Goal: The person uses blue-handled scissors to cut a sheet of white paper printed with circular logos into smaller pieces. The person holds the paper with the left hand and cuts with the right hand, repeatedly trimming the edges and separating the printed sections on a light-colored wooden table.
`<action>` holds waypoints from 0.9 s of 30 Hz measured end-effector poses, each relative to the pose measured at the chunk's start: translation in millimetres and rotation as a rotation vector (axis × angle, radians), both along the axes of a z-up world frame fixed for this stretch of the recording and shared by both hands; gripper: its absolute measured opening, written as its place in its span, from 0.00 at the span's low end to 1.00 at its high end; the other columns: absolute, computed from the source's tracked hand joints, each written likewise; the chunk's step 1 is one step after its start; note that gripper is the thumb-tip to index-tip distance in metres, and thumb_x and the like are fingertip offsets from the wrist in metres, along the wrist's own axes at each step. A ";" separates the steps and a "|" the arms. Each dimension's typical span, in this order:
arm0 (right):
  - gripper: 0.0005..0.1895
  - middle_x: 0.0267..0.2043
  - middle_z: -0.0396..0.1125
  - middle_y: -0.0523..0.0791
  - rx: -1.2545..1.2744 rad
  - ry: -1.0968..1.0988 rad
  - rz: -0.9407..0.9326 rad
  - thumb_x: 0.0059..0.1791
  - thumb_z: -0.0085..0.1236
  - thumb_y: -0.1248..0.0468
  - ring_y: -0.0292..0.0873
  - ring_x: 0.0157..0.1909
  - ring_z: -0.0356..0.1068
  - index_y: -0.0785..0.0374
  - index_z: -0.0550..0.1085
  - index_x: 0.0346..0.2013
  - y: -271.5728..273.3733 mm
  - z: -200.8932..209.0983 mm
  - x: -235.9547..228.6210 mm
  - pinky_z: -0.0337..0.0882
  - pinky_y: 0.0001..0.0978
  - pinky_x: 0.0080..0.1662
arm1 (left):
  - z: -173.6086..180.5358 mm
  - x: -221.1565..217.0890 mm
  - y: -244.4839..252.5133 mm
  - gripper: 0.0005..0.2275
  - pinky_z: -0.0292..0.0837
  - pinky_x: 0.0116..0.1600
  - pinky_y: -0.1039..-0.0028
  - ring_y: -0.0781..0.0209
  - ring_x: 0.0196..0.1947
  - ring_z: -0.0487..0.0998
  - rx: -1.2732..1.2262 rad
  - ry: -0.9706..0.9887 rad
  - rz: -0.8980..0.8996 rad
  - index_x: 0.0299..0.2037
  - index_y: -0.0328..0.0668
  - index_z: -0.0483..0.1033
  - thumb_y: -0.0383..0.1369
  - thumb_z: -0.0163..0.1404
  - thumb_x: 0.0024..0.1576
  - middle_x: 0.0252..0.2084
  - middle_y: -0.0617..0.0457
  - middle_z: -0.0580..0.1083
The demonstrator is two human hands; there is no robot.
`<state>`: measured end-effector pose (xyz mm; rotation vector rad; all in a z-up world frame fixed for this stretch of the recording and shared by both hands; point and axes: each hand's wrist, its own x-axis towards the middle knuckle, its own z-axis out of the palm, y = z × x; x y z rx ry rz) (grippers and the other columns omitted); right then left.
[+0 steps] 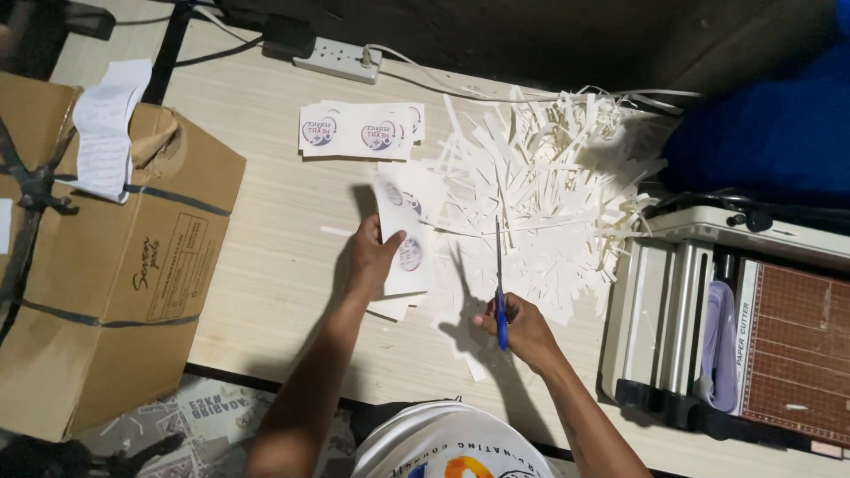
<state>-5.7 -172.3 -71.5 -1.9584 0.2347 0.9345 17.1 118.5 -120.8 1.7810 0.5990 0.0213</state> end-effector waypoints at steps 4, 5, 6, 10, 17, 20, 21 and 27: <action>0.22 0.27 0.71 0.43 0.246 -0.053 -0.140 0.40 0.69 0.49 0.36 0.29 0.72 0.60 0.76 0.39 9.1 -2.5 -0.9 0.74 0.28 0.33 | 40.3 0.1 -31.1 0.22 0.81 0.53 0.67 0.58 0.50 0.82 -0.310 0.012 0.098 0.59 0.35 0.67 0.31 0.56 0.54 0.52 0.43 0.78; 0.20 0.29 0.71 0.43 0.363 -0.055 -0.217 0.42 0.68 0.51 0.36 0.30 0.71 0.62 0.76 0.39 13.8 1.8 -0.2 0.72 0.27 0.34 | 46.1 -2.8 -41.1 0.22 0.80 0.56 0.64 0.55 0.51 0.82 -0.343 -0.008 0.109 0.59 0.34 0.67 0.32 0.56 0.55 0.52 0.42 0.78; 0.19 0.30 0.72 0.44 0.479 -0.058 -0.295 0.45 0.67 0.53 0.36 0.32 0.71 0.65 0.76 0.40 18.3 6.1 0.6 0.71 0.26 0.35 | 51.6 -5.9 -51.1 0.22 0.78 0.58 0.62 0.53 0.52 0.81 -0.376 -0.028 0.120 0.59 0.33 0.66 0.33 0.56 0.55 0.52 0.40 0.77; 0.12 0.29 0.72 0.43 0.650 -0.143 -0.537 0.45 0.64 0.60 0.35 0.30 0.71 0.61 0.73 0.38 18.3 3.9 7.6 0.71 0.25 0.35 | 75.8 -23.1 -81.6 0.22 0.74 0.61 0.62 0.51 0.55 0.78 -0.350 -0.027 0.066 0.58 0.31 0.68 0.33 0.57 0.55 0.53 0.39 0.76; 0.11 0.23 0.68 0.43 0.417 -0.283 -0.414 0.46 0.67 0.62 0.33 0.23 0.60 0.63 0.72 0.31 -3.2 39.7 20.5 0.57 0.26 0.26 | 90.8 -35.9 -104.3 0.27 0.76 0.59 0.61 0.50 0.52 0.78 -0.409 -0.190 -0.112 0.58 0.28 0.67 0.40 0.58 0.55 0.50 0.36 0.75; 0.10 0.24 0.69 0.42 0.425 -0.305 -0.339 0.46 0.66 0.61 0.32 0.23 0.61 0.63 0.75 0.35 -7.7 65.7 21.4 0.59 0.25 0.27 | 101.7 -38.9 -107.9 0.26 0.77 0.58 0.63 0.52 0.51 0.79 -0.410 -0.222 -0.231 0.58 0.29 0.68 0.42 0.58 0.56 0.49 0.38 0.77; 0.10 0.25 0.69 0.41 0.469 -0.338 -0.296 0.46 0.65 0.61 0.31 0.25 0.62 0.62 0.77 0.37 -8.7 73.2 22.9 0.60 0.24 0.28 | 105.3 -38.8 -108.9 0.25 0.78 0.56 0.64 0.53 0.49 0.80 -0.413 -0.229 -0.282 0.57 0.29 0.70 0.42 0.57 0.56 0.48 0.39 0.77; 0.12 0.25 0.68 0.43 0.384 -0.398 -0.236 0.46 0.66 0.61 0.34 0.27 0.65 0.67 0.76 0.36 -20.7 80.6 26.2 0.63 0.27 0.31 | 119.5 -38.8 -115.3 0.22 0.77 0.47 0.66 0.54 0.42 0.80 -0.351 -0.090 -0.257 0.53 0.32 0.75 0.43 0.57 0.56 0.44 0.42 0.79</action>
